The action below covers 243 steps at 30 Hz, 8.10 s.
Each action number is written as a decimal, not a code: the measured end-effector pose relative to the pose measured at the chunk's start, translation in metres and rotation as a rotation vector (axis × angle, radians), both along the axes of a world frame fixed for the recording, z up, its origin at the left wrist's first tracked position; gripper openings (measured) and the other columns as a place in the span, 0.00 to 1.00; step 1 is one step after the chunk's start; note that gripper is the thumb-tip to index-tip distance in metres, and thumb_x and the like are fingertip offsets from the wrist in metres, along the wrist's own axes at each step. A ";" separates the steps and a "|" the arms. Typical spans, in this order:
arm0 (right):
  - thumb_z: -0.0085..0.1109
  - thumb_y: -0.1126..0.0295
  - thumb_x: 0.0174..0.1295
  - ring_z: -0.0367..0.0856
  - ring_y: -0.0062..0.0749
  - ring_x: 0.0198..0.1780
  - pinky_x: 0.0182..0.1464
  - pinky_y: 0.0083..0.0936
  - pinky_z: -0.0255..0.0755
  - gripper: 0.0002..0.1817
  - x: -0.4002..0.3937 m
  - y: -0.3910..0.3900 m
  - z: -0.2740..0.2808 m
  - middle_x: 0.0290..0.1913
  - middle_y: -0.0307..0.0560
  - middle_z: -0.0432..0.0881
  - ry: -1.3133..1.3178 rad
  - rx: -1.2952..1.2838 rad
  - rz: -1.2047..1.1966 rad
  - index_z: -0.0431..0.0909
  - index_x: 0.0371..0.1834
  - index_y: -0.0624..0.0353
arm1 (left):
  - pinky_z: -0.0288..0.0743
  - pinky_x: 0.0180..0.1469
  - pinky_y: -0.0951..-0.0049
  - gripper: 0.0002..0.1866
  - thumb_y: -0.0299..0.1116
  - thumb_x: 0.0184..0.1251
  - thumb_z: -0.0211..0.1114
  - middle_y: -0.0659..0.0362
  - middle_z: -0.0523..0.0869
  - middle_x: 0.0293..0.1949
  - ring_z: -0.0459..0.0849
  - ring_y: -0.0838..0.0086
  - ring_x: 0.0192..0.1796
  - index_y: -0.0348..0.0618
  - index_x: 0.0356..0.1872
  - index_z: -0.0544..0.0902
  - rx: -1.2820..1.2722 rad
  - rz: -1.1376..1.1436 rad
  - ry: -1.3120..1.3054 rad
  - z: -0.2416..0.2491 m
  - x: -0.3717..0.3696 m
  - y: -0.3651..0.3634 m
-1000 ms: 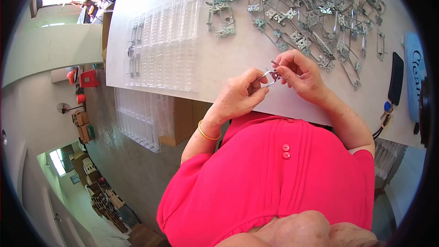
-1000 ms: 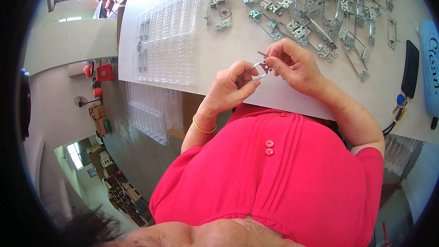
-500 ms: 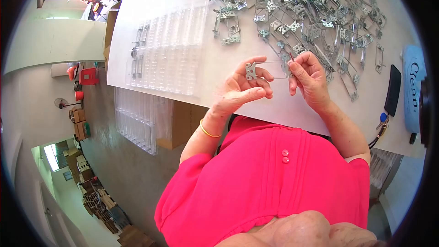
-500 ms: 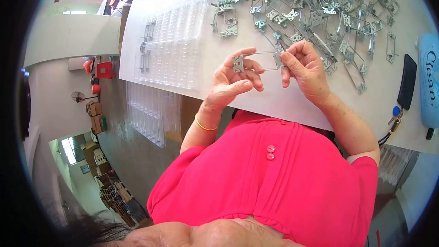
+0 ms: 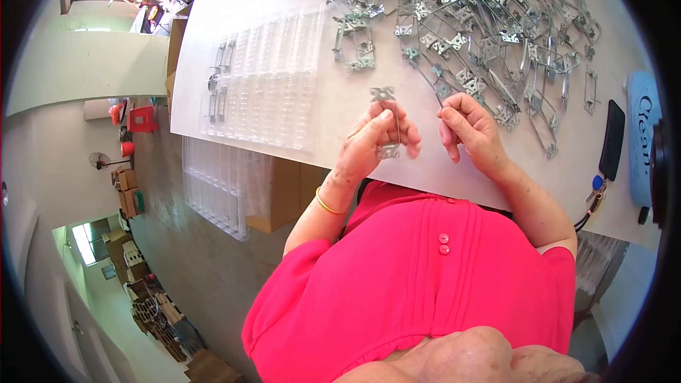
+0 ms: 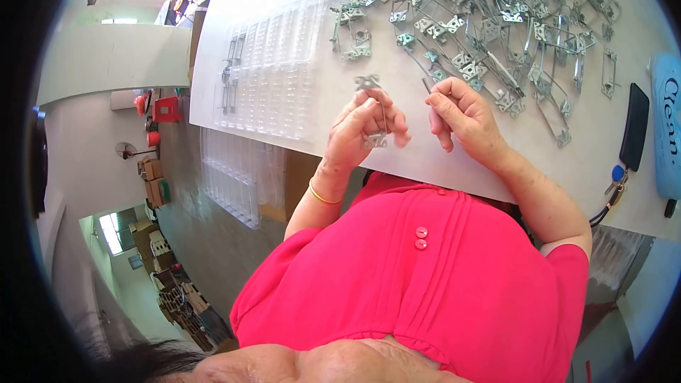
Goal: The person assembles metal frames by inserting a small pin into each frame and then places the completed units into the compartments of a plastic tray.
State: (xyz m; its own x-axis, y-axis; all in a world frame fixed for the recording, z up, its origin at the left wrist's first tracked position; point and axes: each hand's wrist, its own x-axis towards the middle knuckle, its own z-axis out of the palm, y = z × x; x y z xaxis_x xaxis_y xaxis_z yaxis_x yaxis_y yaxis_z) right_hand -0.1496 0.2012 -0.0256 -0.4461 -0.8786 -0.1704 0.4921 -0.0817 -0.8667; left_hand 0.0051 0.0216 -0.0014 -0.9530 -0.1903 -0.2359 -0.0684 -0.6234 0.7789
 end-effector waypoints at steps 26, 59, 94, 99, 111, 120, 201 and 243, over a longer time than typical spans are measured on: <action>0.54 0.65 0.77 0.73 0.19 0.16 0.17 0.19 0.65 0.09 -0.004 0.000 0.015 0.23 0.39 0.79 0.034 0.142 0.302 0.71 0.47 0.60 | 0.71 0.29 0.63 0.08 0.32 0.81 0.56 0.53 0.79 0.23 0.79 0.63 0.24 0.36 0.49 0.77 -1.424 -0.162 -0.070 0.007 0.005 0.011; 0.55 0.67 0.77 0.80 0.21 0.21 0.19 0.18 0.73 0.07 -0.009 0.001 0.012 0.33 0.49 0.87 -0.189 -0.109 0.068 0.69 0.46 0.57 | 0.63 0.24 0.79 0.16 0.42 0.86 0.48 0.65 0.75 0.22 0.69 0.84 0.21 0.39 0.46 0.77 -0.673 -0.351 -0.302 0.035 0.006 0.024; 0.54 0.56 0.79 0.74 0.18 0.14 0.16 0.17 0.64 0.15 0.007 0.000 0.015 0.23 0.41 0.81 -0.036 0.139 0.200 0.72 0.45 0.59 | 0.75 0.30 0.55 0.05 0.28 0.73 0.61 0.51 0.82 0.25 0.83 0.52 0.27 0.40 0.41 0.74 -1.787 -0.135 -0.090 0.000 0.005 0.031; 0.53 0.58 0.79 0.74 0.18 0.15 0.17 0.17 0.66 0.13 0.004 -0.001 0.016 0.23 0.40 0.81 -0.030 0.166 0.323 0.73 0.48 0.57 | 0.76 0.33 0.56 0.04 0.28 0.72 0.60 0.51 0.84 0.29 0.85 0.54 0.30 0.40 0.40 0.75 -1.859 -0.220 -0.105 0.003 0.007 0.033; 0.54 0.66 0.77 0.71 0.15 0.21 0.25 0.20 0.66 0.12 0.007 0.003 0.000 0.22 0.36 0.76 0.865 0.165 0.106 0.73 0.35 0.59 | 0.75 0.38 0.57 0.05 0.27 0.67 0.58 0.52 0.84 0.30 0.84 0.53 0.33 0.42 0.41 0.75 -1.781 -0.458 0.038 0.012 0.009 0.038; 0.53 0.62 0.79 0.81 0.19 0.25 0.26 0.18 0.74 0.11 -0.012 0.004 0.017 0.29 0.41 0.84 0.213 0.068 -0.029 0.71 0.46 0.59 | 0.69 0.27 0.73 0.15 0.41 0.86 0.48 0.61 0.75 0.22 0.73 0.76 0.22 0.39 0.45 0.75 -1.011 -0.323 -0.321 0.016 0.007 0.032; 0.54 0.73 0.75 0.71 0.13 0.19 0.21 0.15 0.63 0.03 0.002 -0.004 -0.008 0.22 0.36 0.78 0.446 0.212 0.058 0.74 0.42 0.59 | 0.77 0.43 0.58 0.04 0.27 0.69 0.64 0.50 0.84 0.35 0.84 0.52 0.40 0.39 0.39 0.77 -1.229 -0.220 -0.131 0.022 0.052 0.009; 0.51 0.69 0.78 0.70 0.13 0.19 0.19 0.14 0.64 0.04 0.006 -0.010 -0.007 0.24 0.35 0.78 0.439 0.255 -0.034 0.70 0.44 0.55 | 0.78 0.44 0.66 0.06 0.30 0.63 0.66 0.51 0.89 0.32 0.87 0.68 0.38 0.38 0.37 0.85 -1.549 0.478 -0.900 0.013 0.192 -0.316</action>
